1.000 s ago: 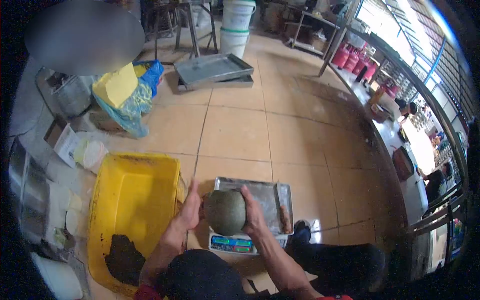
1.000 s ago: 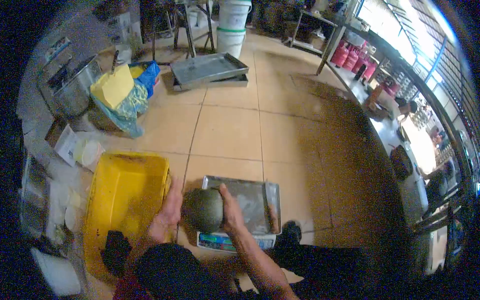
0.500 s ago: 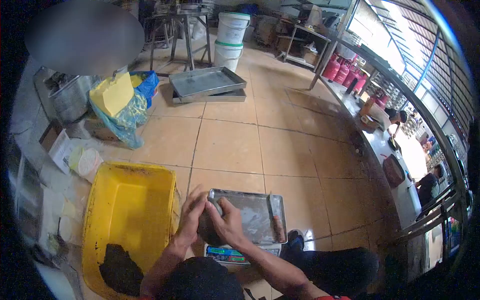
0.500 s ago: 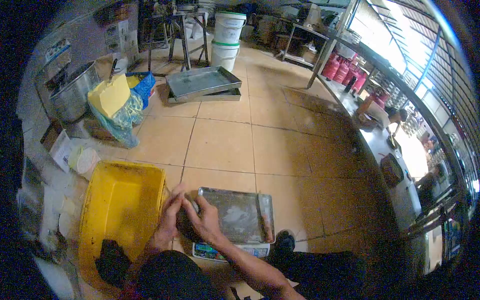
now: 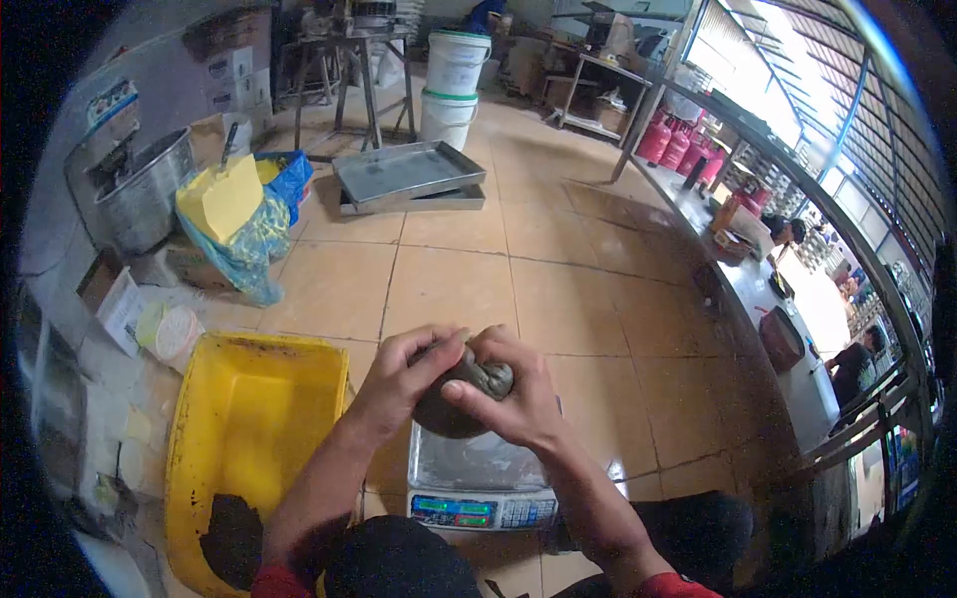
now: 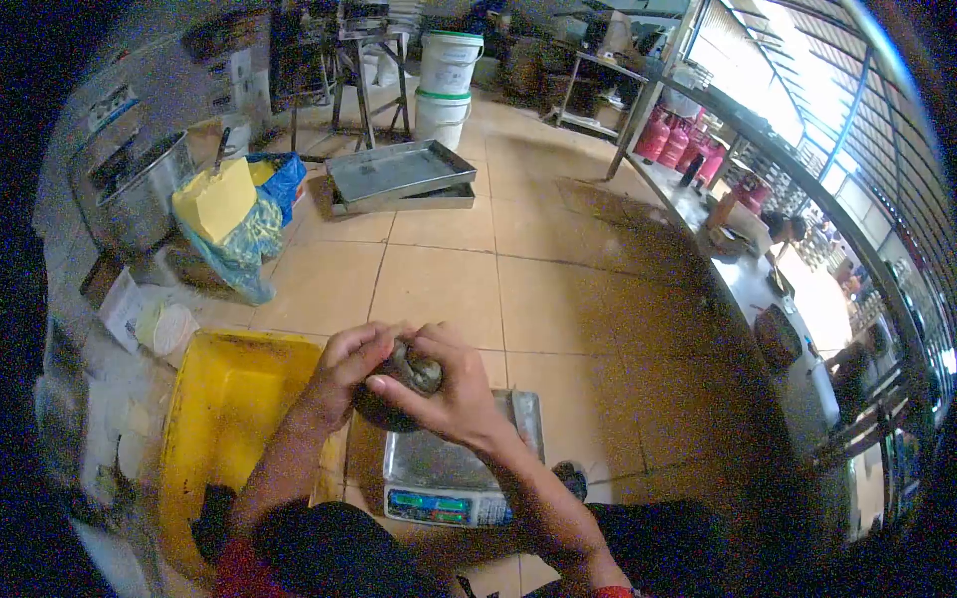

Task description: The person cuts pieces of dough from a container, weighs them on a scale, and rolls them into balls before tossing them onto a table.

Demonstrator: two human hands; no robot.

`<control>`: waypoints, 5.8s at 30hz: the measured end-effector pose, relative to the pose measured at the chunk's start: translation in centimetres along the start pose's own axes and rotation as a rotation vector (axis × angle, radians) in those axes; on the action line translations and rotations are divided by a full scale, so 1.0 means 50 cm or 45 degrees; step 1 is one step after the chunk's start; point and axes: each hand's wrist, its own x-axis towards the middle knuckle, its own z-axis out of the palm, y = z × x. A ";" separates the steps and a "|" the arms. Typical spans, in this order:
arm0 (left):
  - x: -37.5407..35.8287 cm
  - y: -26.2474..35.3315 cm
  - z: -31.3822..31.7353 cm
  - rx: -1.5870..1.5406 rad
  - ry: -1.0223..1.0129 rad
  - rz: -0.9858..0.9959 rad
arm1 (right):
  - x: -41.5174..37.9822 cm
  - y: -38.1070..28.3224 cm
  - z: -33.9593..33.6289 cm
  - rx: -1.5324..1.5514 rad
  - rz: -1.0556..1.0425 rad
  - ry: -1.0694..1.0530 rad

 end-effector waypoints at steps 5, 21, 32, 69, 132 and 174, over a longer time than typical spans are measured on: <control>0.006 -0.033 0.002 0.064 0.018 -0.127 | -0.029 -0.011 0.006 0.243 0.176 0.225; 0.048 -0.057 0.070 0.835 -0.809 0.010 | -0.050 0.075 0.026 -0.681 0.129 0.450; -0.003 -0.243 0.027 0.111 0.231 0.201 | -0.189 0.243 0.035 0.965 0.945 0.380; 0.108 -0.448 -0.012 -0.540 -0.435 -1.082 | -0.362 0.321 0.063 1.021 0.801 0.508; -0.670 -0.536 -0.888 1.407 1.234 -1.712 | -0.135 0.068 0.754 0.163 0.270 -0.910; -0.745 -0.335 -0.690 0.538 1.120 -1.222 | -0.144 0.030 0.733 -0.444 0.016 -1.143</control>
